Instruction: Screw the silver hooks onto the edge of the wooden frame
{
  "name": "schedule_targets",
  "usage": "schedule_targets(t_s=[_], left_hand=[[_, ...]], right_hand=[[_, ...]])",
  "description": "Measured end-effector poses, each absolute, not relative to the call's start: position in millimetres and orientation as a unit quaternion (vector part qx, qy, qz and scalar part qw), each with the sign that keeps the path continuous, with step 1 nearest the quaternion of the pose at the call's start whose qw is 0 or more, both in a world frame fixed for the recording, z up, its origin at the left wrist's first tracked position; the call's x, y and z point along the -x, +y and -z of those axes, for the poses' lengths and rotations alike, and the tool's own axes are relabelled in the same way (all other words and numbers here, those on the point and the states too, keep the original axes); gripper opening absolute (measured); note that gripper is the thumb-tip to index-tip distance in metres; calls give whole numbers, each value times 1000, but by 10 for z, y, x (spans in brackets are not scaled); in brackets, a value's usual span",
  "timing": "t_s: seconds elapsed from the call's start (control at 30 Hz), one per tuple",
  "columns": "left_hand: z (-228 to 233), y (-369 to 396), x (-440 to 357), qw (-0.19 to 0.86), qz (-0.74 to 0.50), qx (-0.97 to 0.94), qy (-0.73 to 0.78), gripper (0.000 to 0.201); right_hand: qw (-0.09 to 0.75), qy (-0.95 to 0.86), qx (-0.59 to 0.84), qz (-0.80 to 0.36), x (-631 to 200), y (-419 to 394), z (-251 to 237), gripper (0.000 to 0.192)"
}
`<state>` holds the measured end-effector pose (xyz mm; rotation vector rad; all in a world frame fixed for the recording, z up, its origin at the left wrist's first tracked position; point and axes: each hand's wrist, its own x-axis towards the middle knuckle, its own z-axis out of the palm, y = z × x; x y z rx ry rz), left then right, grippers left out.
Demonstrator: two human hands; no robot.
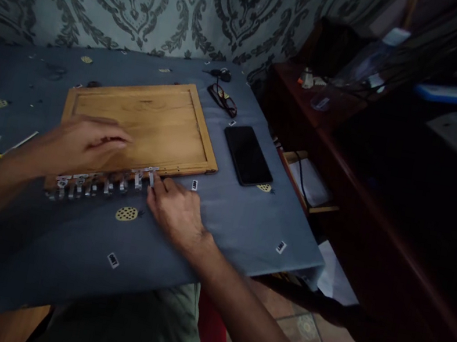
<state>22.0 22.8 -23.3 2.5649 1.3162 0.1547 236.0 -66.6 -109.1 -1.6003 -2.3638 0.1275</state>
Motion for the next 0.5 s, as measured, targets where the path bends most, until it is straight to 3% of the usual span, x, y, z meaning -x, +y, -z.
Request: schedule_targets(t_s=[0.2,0.3,0.5], left_hand=[[97,-10,688,20,49,-727,685,51],[213,-191,1177,58,140,-659,737,64],[559,-512,1596,28,92,-637,765,52]], right_hand=[[149,-823,547,-28,-2355,-664,1125,39],[148,-824,546,-22,-2354,-671,1127,38],[134,-826,547,-31,-2361,-677,1108,35]])
